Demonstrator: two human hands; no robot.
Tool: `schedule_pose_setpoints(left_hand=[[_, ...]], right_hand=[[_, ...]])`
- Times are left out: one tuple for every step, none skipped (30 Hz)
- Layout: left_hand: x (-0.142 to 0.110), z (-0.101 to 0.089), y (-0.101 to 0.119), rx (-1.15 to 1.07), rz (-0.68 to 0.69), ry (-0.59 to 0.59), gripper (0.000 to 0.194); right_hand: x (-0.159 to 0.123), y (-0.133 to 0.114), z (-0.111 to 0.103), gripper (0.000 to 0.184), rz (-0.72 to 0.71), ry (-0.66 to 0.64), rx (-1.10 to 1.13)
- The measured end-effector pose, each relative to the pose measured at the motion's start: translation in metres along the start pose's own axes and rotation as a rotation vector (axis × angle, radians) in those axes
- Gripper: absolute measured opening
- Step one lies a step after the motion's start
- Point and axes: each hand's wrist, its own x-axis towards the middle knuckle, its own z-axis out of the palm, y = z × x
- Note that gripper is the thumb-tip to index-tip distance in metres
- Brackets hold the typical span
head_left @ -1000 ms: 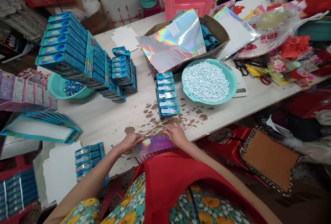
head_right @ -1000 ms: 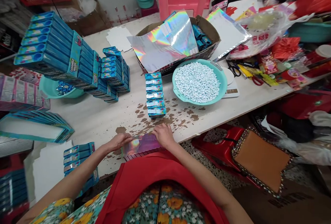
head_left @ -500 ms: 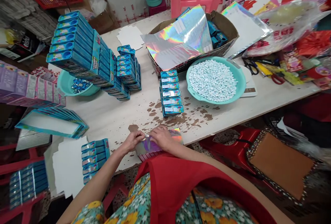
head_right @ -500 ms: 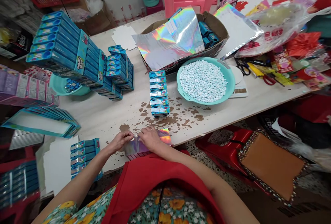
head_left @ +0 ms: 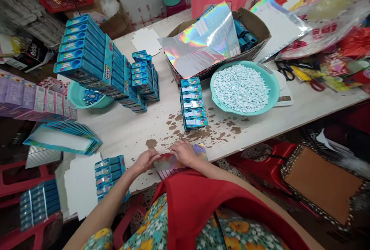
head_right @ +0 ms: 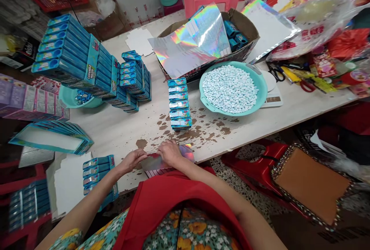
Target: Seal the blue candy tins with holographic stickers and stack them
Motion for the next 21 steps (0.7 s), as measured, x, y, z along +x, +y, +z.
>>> schedule_pose_setpoints(left_hand=[[-0.001,-0.002,-0.002,-0.055,-0.018,-0.032,0.045],[-0.003,-0.004,-0.005,-0.112,-0.041,-0.062,0.046],[-0.006,-0.006,-0.008,-0.167,-0.068,-0.091,0.047],[-0.009,-0.007,-0.013,-0.215,-0.099,-0.122,0.048],[-0.013,-0.009,-0.018,-0.246,-0.132,-0.151,0.049],[-0.017,-0.01,-0.024,-0.245,-0.168,-0.171,0.05],[-0.022,-0.013,-0.028,-0.204,-0.21,-0.166,0.05],[-0.025,-0.015,-0.032,-0.134,-0.256,-0.13,0.049],[-0.028,-0.017,-0.032,-0.058,-0.292,-0.064,0.048],[-0.029,-0.019,-0.03,0.009,-0.307,0.027,0.046],[-0.027,-0.018,-0.023,0.058,-0.292,0.128,0.045],[-0.024,-0.016,-0.014,0.083,-0.244,0.21,0.046],[-0.018,-0.011,-0.003,0.09,-0.169,0.252,0.048],[-0.011,-0.004,0.01,0.095,-0.09,0.254,0.05],[-0.003,0.005,0.022,0.107,-0.024,0.217,0.047],[0.005,0.014,0.032,0.123,0.001,0.162,0.039],[0.012,0.024,0.04,0.141,-0.006,0.119,0.033],[0.017,0.032,0.045,0.155,-0.032,0.085,0.033],[0.022,0.039,0.046,0.162,-0.067,0.068,0.035],[0.025,0.045,0.044,0.16,-0.094,0.062,0.036],[0.026,0.049,0.04,0.147,-0.102,0.056,0.037]], right_hand=[[0.0,-0.001,0.0,0.021,0.001,0.003,0.004],[0.001,-0.002,-0.001,0.02,0.0,0.004,0.008],[0.001,-0.003,-0.001,0.019,-0.005,0.003,0.011],[0.001,-0.003,-0.002,0.019,-0.012,0.0,0.014],[0.001,-0.003,-0.002,0.019,-0.016,-0.002,0.013],[0.0,-0.002,-0.003,0.019,-0.017,-0.002,0.01],[-0.001,-0.001,-0.003,0.02,-0.014,-0.001,0.008],[-0.002,0.0,-0.003,0.02,-0.009,0.001,0.007],[-0.003,0.001,-0.003,0.02,-0.003,0.003,0.007],[-0.004,0.002,-0.004,0.021,0.0,0.003,0.007],[-0.005,0.002,-0.004,0.02,-0.002,0.0,0.01],[-0.006,0.001,-0.004,0.02,-0.01,-0.004,0.012],[-0.007,-0.001,-0.005,0.02,-0.017,-0.005,0.014],[-0.007,-0.002,-0.006,0.019,-0.03,-0.007,0.016],[-0.009,-0.002,-0.008,0.019,-0.044,-0.008,0.016],[-0.01,-0.001,-0.009,0.018,-0.058,-0.006,0.018],[-0.013,0.003,-0.011,0.018,-0.06,0.0,0.02],[-0.017,0.01,-0.013,0.019,-0.047,0.007,0.022],[-0.022,0.02,-0.015,0.023,-0.019,0.013,0.025],[-0.029,0.032,-0.017,0.029,0.024,0.016,0.031],[-0.037,0.047,-0.018,0.033,0.076,0.011,0.048]])
